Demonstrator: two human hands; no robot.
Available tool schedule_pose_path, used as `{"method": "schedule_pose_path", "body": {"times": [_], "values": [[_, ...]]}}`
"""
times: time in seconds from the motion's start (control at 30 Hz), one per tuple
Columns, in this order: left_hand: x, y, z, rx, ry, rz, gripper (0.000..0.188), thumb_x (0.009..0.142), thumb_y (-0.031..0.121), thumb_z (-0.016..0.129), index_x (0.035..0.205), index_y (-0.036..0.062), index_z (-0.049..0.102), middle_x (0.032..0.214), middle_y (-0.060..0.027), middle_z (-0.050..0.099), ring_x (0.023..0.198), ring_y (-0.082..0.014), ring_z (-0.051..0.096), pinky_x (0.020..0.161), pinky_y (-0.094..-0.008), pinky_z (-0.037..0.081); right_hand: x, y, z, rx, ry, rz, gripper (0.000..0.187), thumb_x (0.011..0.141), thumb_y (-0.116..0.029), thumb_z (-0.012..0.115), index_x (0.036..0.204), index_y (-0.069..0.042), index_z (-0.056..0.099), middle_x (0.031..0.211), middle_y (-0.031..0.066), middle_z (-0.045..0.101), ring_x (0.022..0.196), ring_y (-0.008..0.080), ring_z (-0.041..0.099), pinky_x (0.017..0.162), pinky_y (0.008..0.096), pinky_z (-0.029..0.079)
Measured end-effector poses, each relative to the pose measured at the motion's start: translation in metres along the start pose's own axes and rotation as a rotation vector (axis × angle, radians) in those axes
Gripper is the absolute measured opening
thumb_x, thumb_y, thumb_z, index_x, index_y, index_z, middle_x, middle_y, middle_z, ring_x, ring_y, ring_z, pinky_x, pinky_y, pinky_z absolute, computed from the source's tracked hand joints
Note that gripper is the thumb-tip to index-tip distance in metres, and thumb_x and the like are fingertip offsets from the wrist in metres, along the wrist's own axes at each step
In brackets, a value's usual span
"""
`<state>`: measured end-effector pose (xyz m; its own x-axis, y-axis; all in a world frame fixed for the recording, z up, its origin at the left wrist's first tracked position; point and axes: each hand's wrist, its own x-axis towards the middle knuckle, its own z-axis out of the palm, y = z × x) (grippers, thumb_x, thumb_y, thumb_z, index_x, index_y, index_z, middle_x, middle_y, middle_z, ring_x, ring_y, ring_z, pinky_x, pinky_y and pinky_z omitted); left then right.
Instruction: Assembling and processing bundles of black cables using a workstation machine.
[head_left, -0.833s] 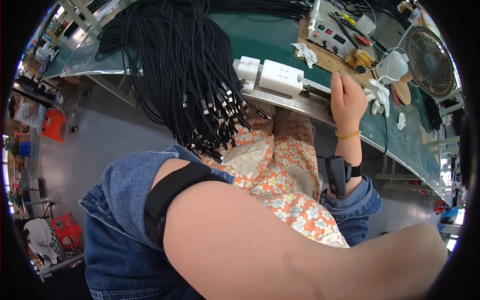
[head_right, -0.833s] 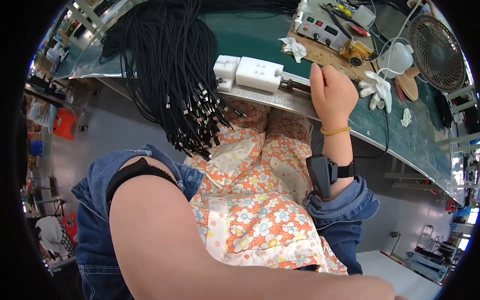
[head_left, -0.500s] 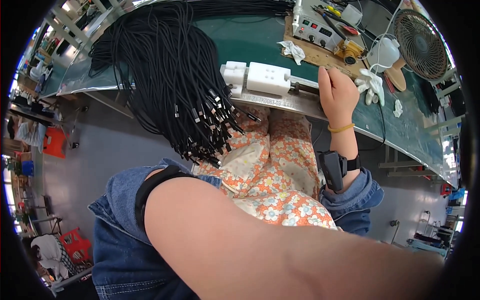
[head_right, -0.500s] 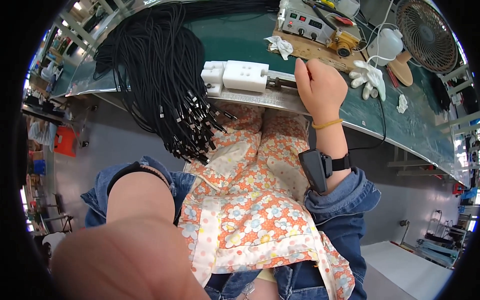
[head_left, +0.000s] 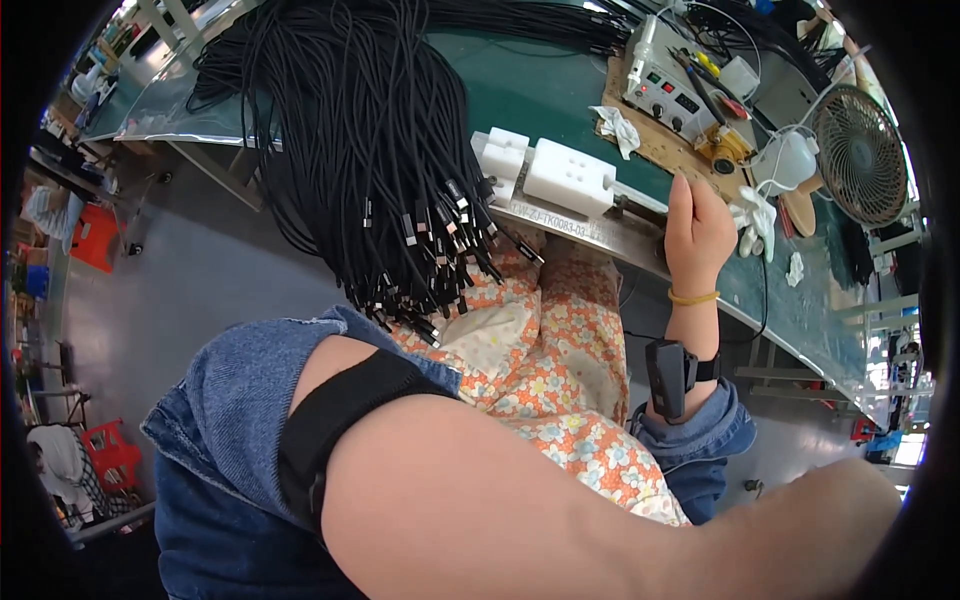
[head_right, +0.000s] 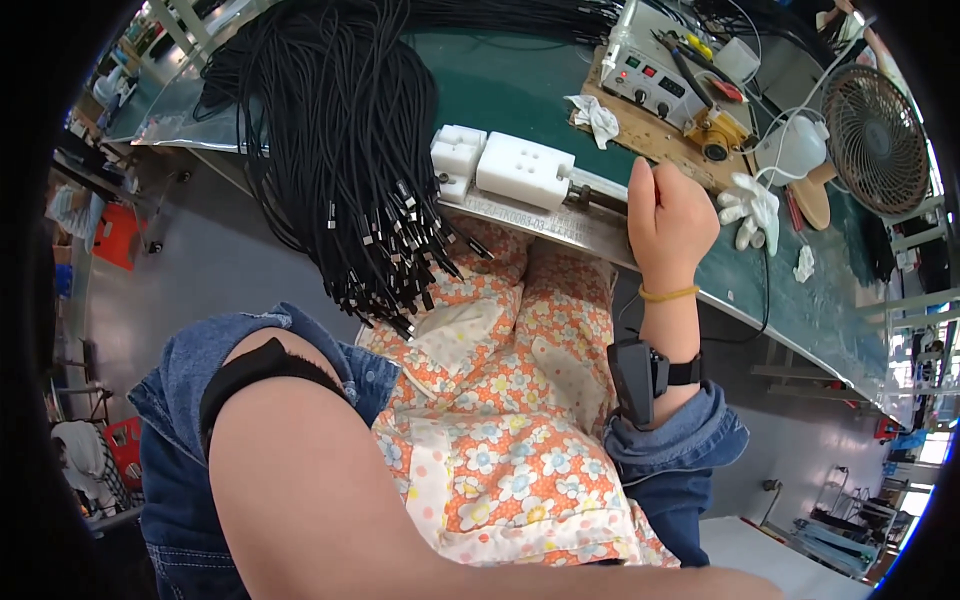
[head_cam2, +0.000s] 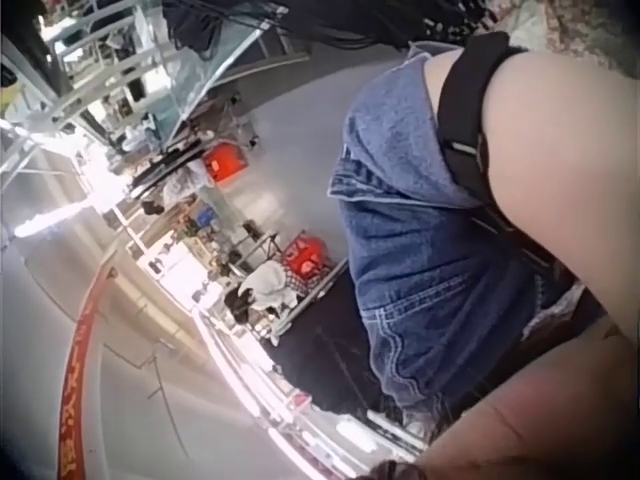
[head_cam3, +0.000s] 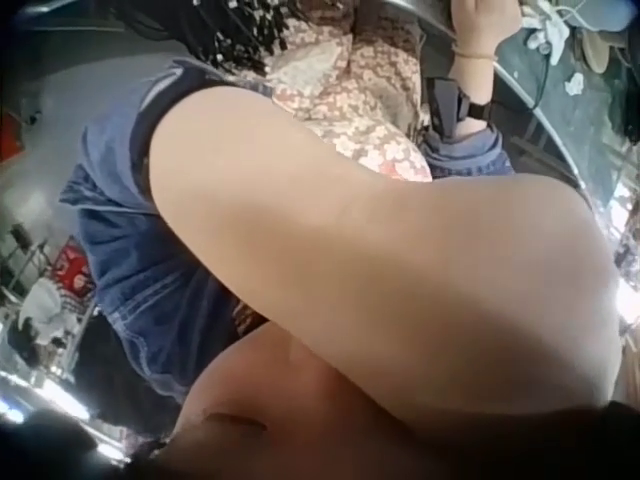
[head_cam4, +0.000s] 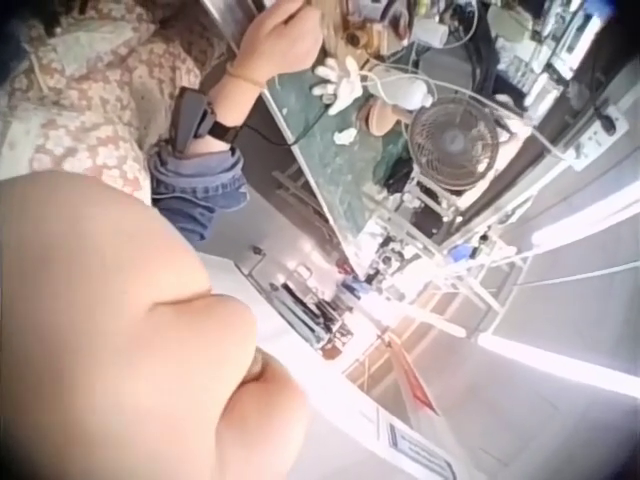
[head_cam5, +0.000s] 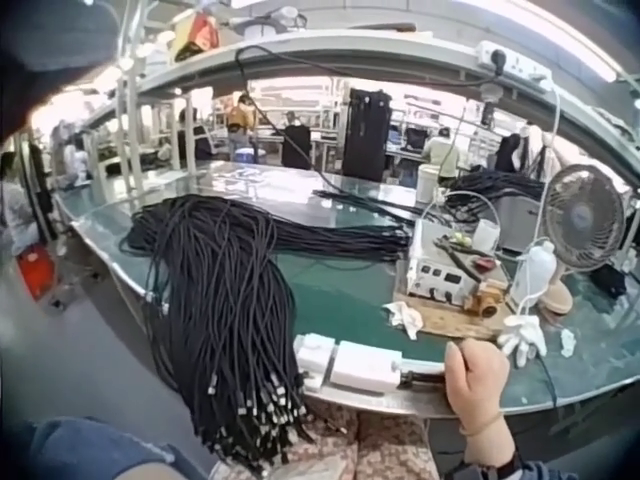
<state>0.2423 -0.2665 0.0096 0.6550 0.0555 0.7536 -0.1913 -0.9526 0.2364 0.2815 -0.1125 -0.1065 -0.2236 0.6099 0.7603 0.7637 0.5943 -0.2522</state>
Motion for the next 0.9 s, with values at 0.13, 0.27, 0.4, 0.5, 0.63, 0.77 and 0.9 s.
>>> {"method": "schedule_pose_path", "body": {"times": [0.13,0.27,0.4,0.5,0.63,0.77,0.9], "values": [[-0.015,-0.003,0.000,0.032,-0.024,-0.060,0.016,0.066,0.017,0.061,0.056,0.0060,0.057,0.069,-0.0070,0.056,0.062,-0.0218,0.058,0.055,-0.0361,0.046,0.000,-0.004,0.009,0.079,0.005,-0.012,0.036,0.088,-0.025,0.059,0.060,-0.006,0.046,0.055,0.0118,0.045,0.052,0.0292,0.048,0.049,0.0384,0.035],[-0.034,0.006,-0.044,0.005,-0.053,-0.115,0.015,0.066,0.017,0.061,0.056,0.0062,0.057,0.069,-0.0065,0.056,0.063,-0.0213,0.058,0.055,-0.0351,0.046,0.004,0.008,0.005,-0.004,-0.014,0.012,0.036,0.090,-0.025,0.056,0.062,-0.005,0.046,0.057,0.0136,0.046,0.053,0.0306,0.047,0.049,0.0387,0.035],[-0.056,0.012,-0.031,0.023,-0.071,-0.211,0.015,0.067,0.017,0.061,0.056,0.0065,0.057,0.070,-0.0061,0.056,0.063,-0.0209,0.058,0.055,-0.0340,0.046,0.003,0.013,0.004,0.091,-0.052,0.106,0.032,0.094,-0.022,0.052,0.071,0.000,0.048,0.059,0.0122,0.043,0.053,0.0223,0.036,0.052,0.0328,0.035],[-0.055,0.015,-0.046,0.037,-0.085,-0.257,0.015,0.067,0.017,0.061,0.056,0.0066,0.057,0.070,-0.0058,0.056,0.064,-0.0205,0.058,0.056,-0.0333,0.046,0.002,0.004,0.011,0.117,-0.083,0.077,0.031,0.093,-0.022,0.052,0.071,0.000,0.049,0.060,0.0124,0.045,0.054,0.0247,0.039,0.053,0.0336,0.036],[-0.033,0.001,-0.050,0.037,-0.194,-0.109,0.015,0.067,0.016,0.061,0.056,0.0069,0.057,0.071,-0.0054,0.056,0.064,-0.0201,0.058,0.056,-0.0322,0.046,0.002,0.015,0.001,-0.106,-0.021,-0.032,0.028,0.092,-0.021,0.054,0.071,-0.002,0.051,0.063,0.0137,0.049,0.057,0.0292,0.047,0.053,0.0359,0.037],[-0.073,-0.022,-0.055,0.198,-0.322,-0.052,0.012,0.063,0.022,0.061,0.060,0.0106,0.059,0.073,-0.0044,0.054,0.070,-0.0198,0.056,0.059,-0.0316,0.045,0.007,-0.007,-0.007,-0.043,-0.035,0.005,0.031,0.082,-0.020,0.062,0.060,-0.007,0.045,0.059,0.0124,0.046,0.057,0.0310,0.048,0.051,0.0416,0.037],[-0.133,-0.037,-0.126,0.275,-0.413,-0.240,0.017,0.064,0.013,0.062,0.080,0.0068,0.062,0.090,-0.0044,0.059,0.076,-0.0202,0.055,0.064,-0.0322,0.046,0.011,-0.017,-0.010,0.050,-0.121,0.017,0.026,0.076,-0.018,0.064,0.060,-0.006,0.046,0.061,0.0130,0.047,0.059,0.0328,0.049,0.052,0.0434,0.037]]}}
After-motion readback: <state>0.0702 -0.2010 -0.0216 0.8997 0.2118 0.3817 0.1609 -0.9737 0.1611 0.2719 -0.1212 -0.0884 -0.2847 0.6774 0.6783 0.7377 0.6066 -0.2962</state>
